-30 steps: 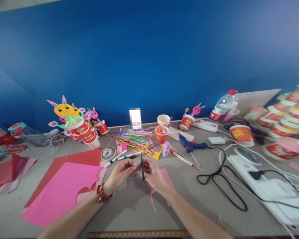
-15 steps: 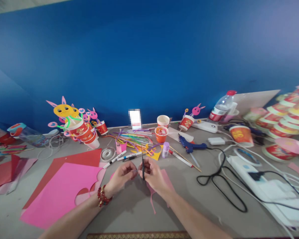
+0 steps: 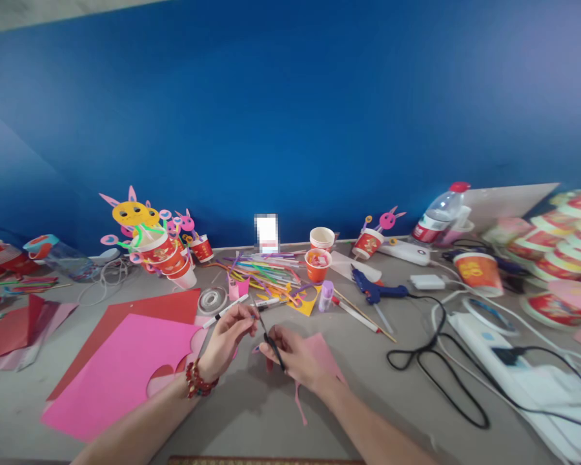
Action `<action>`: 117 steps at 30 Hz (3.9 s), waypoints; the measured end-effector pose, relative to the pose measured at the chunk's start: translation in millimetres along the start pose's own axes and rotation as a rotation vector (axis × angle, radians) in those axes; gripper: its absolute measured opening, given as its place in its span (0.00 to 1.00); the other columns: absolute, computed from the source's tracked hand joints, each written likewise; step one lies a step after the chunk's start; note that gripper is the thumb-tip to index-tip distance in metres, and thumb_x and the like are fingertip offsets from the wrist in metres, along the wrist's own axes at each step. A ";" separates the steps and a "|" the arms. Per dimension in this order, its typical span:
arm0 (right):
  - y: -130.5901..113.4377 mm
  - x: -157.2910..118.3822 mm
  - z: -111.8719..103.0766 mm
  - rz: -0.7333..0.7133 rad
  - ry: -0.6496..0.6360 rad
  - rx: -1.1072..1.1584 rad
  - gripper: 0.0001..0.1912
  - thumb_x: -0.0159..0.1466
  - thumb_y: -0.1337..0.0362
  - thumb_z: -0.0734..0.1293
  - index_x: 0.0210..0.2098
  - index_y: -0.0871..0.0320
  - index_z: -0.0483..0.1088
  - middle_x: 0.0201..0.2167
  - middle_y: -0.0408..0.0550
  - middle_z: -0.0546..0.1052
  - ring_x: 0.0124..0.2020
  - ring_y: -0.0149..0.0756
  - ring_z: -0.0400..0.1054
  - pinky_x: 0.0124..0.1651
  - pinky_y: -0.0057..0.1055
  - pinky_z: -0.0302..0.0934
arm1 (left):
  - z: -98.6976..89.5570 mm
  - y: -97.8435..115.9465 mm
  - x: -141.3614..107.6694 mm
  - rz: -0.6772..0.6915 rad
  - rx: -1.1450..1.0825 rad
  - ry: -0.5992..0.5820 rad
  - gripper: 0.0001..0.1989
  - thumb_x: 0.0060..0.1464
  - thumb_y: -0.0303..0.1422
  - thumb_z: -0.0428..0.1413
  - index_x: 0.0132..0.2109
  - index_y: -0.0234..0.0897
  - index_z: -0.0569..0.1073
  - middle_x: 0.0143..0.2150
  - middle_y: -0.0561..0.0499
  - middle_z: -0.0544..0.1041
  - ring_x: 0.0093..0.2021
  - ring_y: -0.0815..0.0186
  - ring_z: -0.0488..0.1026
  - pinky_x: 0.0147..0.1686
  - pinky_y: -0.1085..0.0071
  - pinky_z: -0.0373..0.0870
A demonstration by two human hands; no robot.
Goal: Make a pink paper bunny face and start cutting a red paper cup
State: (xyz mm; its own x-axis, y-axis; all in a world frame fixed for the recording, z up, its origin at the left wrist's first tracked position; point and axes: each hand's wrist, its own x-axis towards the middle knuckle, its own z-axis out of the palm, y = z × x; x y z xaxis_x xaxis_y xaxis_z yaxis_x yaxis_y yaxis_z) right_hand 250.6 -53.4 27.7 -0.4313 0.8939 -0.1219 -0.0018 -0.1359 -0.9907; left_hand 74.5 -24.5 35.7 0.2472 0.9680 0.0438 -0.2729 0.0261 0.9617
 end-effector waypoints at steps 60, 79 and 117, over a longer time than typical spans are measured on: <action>9.6 8.8 -15.6 -0.071 0.106 -0.107 0.23 0.56 0.47 0.70 0.26 0.54 0.56 0.20 0.36 0.65 0.22 0.31 0.68 0.26 0.26 0.56 | -5.7 7.7 8.6 -0.025 0.242 -0.036 0.10 0.55 0.38 0.56 0.34 0.36 0.67 0.29 0.54 0.70 0.28 0.70 0.68 0.32 0.73 0.66; 12.2 9.1 -30.6 -0.241 0.322 -0.760 0.16 0.62 0.51 0.66 0.26 0.56 0.65 0.21 0.39 0.69 0.23 0.31 0.61 0.26 0.24 0.53 | -35.8 0.9 -11.1 0.089 1.186 -0.272 0.09 0.56 0.28 0.51 0.34 0.38 0.76 0.33 0.49 0.78 0.37 0.62 0.73 0.38 0.69 0.63; -3.4 -33.6 -39.9 0.116 0.337 -1.418 0.08 0.57 0.64 0.68 0.36 0.55 0.66 0.34 0.48 0.78 0.34 0.42 0.75 0.26 0.27 0.47 | -85.4 39.0 -17.4 0.165 1.536 -0.477 0.21 0.49 0.45 0.61 0.48 0.40 0.72 0.48 0.45 0.74 0.49 0.53 0.72 0.47 0.65 0.66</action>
State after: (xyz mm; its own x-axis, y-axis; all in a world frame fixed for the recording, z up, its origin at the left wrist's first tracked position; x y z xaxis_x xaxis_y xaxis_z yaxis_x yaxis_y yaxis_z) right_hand 301.1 -65.9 32.8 -0.1400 0.9901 -0.0137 0.9748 0.1354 -0.1772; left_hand -19.9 -19.0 49.4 0.6429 0.7651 -0.0373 0.7428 -0.6108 0.2740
